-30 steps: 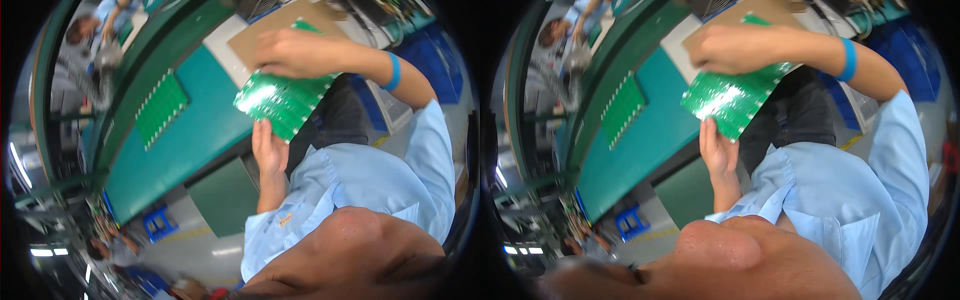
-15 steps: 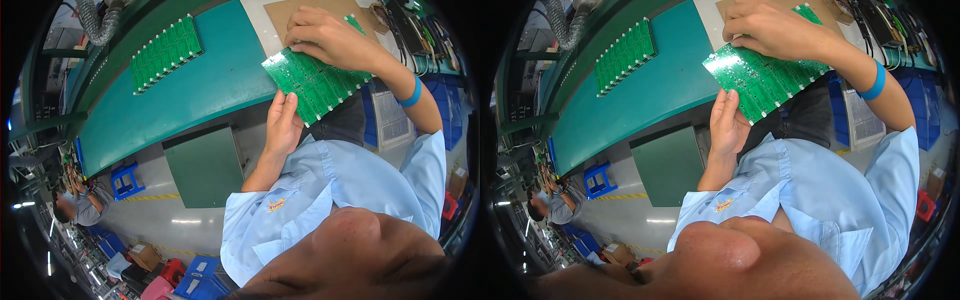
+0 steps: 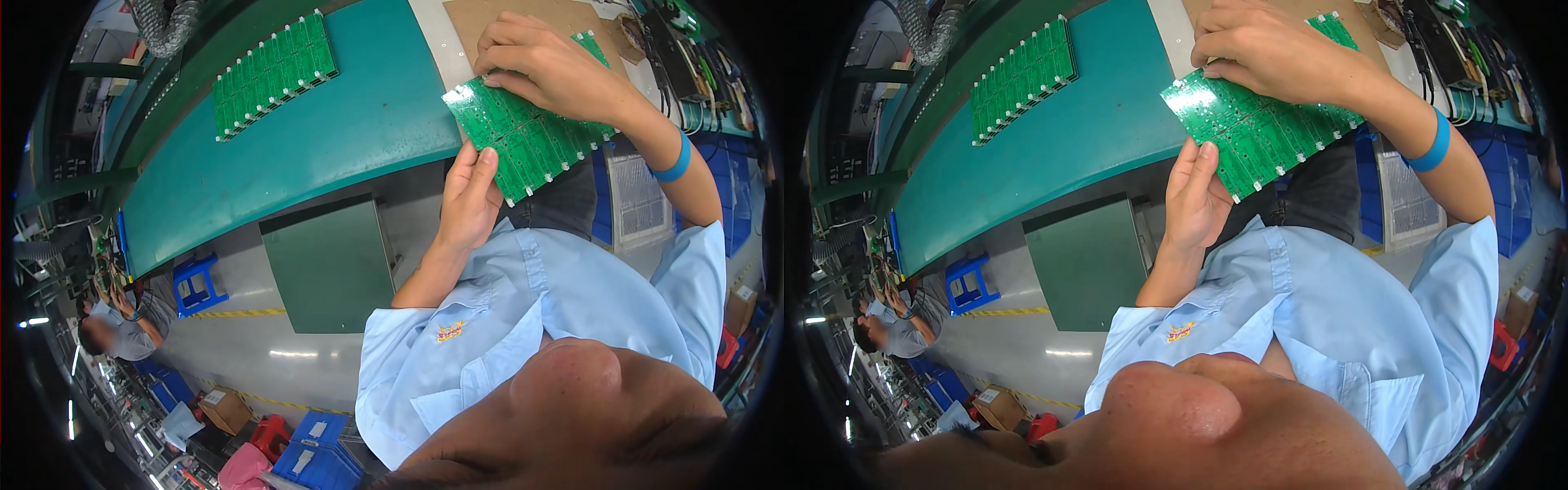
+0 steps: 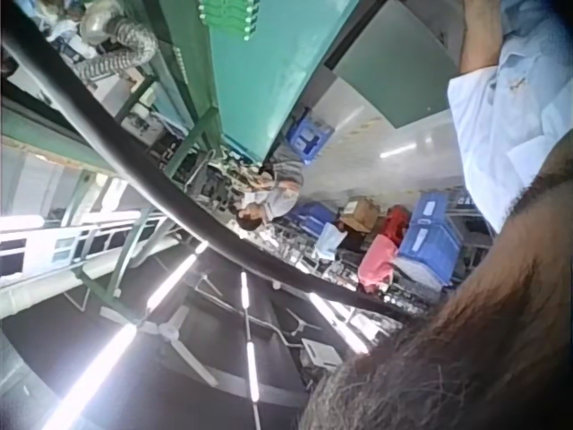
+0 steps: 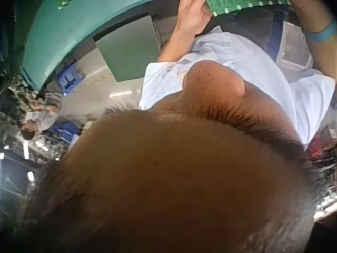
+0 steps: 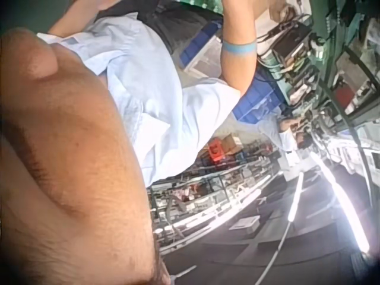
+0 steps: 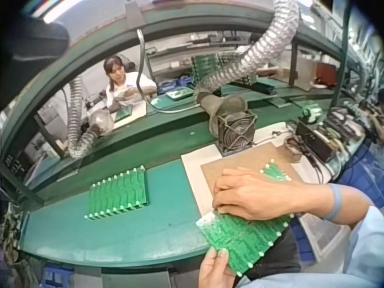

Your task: Soldering components on multiple printed circuit boards at an assembly station.

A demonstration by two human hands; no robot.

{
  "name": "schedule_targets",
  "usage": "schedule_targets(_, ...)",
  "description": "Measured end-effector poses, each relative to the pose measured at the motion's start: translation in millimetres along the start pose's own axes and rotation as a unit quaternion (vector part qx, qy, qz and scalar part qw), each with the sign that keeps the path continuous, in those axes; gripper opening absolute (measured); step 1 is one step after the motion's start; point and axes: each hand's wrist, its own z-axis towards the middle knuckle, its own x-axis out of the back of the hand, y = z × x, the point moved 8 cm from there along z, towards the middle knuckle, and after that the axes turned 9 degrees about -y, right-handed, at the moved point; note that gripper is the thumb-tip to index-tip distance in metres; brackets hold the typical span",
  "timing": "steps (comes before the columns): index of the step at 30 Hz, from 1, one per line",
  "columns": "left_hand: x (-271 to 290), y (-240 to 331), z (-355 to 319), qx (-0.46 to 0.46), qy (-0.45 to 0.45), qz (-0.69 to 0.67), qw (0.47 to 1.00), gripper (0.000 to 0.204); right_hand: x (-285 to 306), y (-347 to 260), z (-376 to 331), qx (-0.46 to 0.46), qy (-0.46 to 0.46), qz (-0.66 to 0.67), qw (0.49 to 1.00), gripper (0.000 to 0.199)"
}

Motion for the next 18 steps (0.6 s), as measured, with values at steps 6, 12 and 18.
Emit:
schedule_targets(6,0.9,1.4,0.0,-0.008,0.006,-0.002,1.000,0.041,3.5,-2.6,2.9,0.001,0.012,0.007,1.000,0.010)
schedule_targets(12,2.4,-0.7,1.2,-0.006,-0.010,0.002,1.000,0.041,-8.7,-10.4,12.6,0.010,-0.001,-0.017,1.000,0.009)
schedule_targets(18,3.5,-1.5,1.9,-0.005,-0.014,-0.003,1.000,0.040,-21.3,-11.1,18.0,-0.021,0.000,-0.013,1.000,0.007)
